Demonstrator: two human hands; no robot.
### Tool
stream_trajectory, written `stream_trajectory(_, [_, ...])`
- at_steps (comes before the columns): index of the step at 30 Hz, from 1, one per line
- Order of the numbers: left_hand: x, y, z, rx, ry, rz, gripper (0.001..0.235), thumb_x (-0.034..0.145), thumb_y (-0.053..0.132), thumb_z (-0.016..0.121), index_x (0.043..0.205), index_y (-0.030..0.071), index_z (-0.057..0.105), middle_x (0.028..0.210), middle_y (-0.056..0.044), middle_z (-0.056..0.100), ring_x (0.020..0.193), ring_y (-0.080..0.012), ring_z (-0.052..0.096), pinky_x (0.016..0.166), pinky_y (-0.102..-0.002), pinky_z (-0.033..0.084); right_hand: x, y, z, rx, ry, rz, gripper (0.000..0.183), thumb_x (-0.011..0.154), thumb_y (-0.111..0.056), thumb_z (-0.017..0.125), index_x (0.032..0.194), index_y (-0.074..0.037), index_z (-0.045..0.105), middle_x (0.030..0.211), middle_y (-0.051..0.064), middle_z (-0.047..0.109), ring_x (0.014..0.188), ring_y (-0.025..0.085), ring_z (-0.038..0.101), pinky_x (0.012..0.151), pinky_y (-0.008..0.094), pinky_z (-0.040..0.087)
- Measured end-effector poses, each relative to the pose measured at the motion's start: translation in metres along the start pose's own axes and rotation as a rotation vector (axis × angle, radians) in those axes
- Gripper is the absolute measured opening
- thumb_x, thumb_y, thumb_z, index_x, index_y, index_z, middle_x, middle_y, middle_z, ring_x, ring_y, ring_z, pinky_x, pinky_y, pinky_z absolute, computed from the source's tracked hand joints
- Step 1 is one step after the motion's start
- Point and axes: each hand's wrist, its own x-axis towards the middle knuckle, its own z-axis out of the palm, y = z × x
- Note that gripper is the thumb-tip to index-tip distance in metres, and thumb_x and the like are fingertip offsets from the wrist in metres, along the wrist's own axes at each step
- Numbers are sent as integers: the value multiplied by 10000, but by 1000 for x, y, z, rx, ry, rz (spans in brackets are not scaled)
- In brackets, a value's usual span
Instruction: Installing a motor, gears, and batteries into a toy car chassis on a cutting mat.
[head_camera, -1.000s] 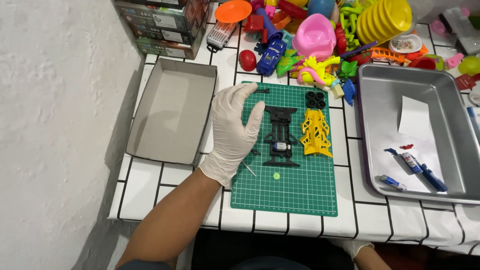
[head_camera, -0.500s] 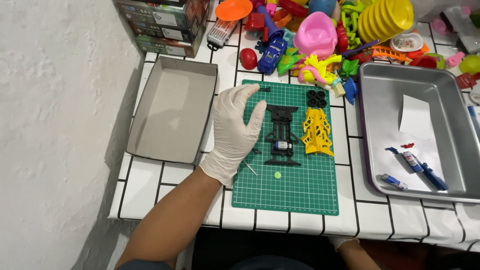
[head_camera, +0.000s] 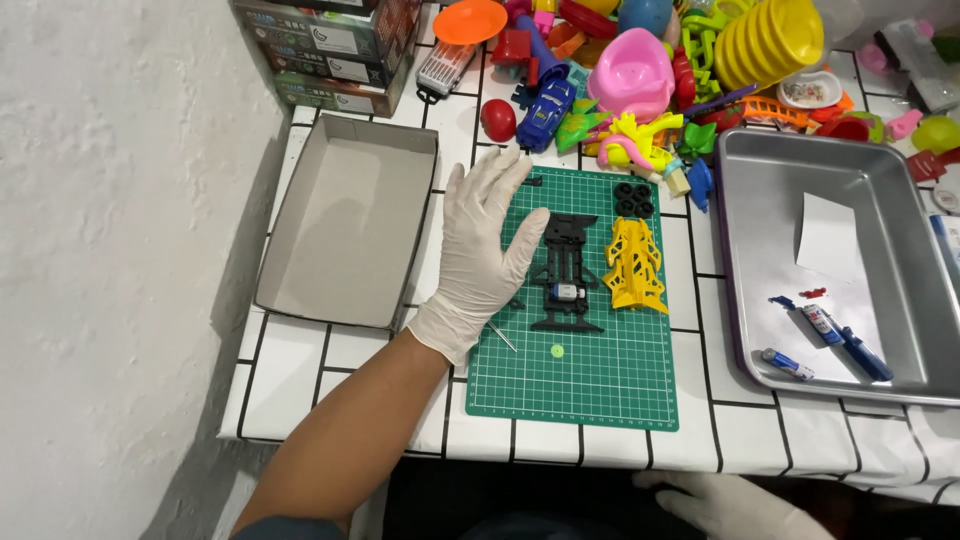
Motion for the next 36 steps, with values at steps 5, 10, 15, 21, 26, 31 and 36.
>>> stream_trajectory(5, [-3, 0, -1, 49, -105, -24, 704, 1053, 554, 385, 1608, 139, 263, 1707, -126, 248, 1638, -319, 188, 1347, -465, -99, -57, -127, -91, 191, -86, 210, 289, 1006, -250, 621, 736, -172, 685, 795, -101, 706, 721, 29, 625, 689, 182, 501])
stream_trajectory(10, [-2, -2, -1, 27, -76, -32, 971, 962, 807, 152, 1664, 153, 1, 1759, -132, -32, 1666, -329, -68, 1358, -556, -89, -66, -138, -110, 307, 399, -364, 433, 1057, -353, 471, 769, -102, 676, 765, 22, 666, 685, 170, 594, 652, 309, 497])
stream_trajectory(15, [-4, -10, 0, -51, 8, 31, 883, 1028, 763, 157, 1674, 173, 37, 1767, -85, 70, 1686, -285, 81, 1405, -546, 26, 20, -172, -117, -161, 751, -374, 111, 919, -276, 698, 951, -201, 773, 938, -17, 721, 871, 177, 684, 800, 354, 523])
stream_trajectory(21, [-4, -18, 3, -36, 146, 44, 701, 1118, 609, 216, 1652, 159, 162, 1729, -99, 237, 1649, -304, 266, 1408, -553, 146, 105, -196, -116, -633, 889, -312, 220, 922, -354, 704, 863, -145, 737, 880, 52, 562, 813, 290, 534, 671, 458, 463])
stream_trajectory(26, [2, -30, 7, -58, 223, 98, 731, 1063, 583, 278, 1603, 91, 260, 1612, -167, 335, 1557, -351, 288, 1322, -506, 74, 125, -215, -121, -717, 861, -219, 196, 860, -301, 729, 756, -135, 740, 868, 3, 517, 906, 201, 580, 738, 359, 479])
stream_trajectory(31, [2, -29, 8, -31, 217, 75, 666, 1057, 494, 362, 1576, 79, 312, 1593, -155, 360, 1539, -336, 313, 1313, -508, 89, 138, -211, -120, -809, 817, -89, 225, 827, -346, 735, 742, -139, 717, 826, 5, 520, 826, 203, 580, 676, 375, 445])
stream_trajectory(36, [1, -28, 7, -39, 202, 67, 636, 1062, 473, 375, 1566, 87, 342, 1574, -128, 391, 1525, -316, 333, 1309, -510, 95, 135, -206, -115, -879, 834, -75, 190, 821, -318, 732, 747, -144, 716, 786, 5, 548, 781, 195, 594, 680, 374, 450])
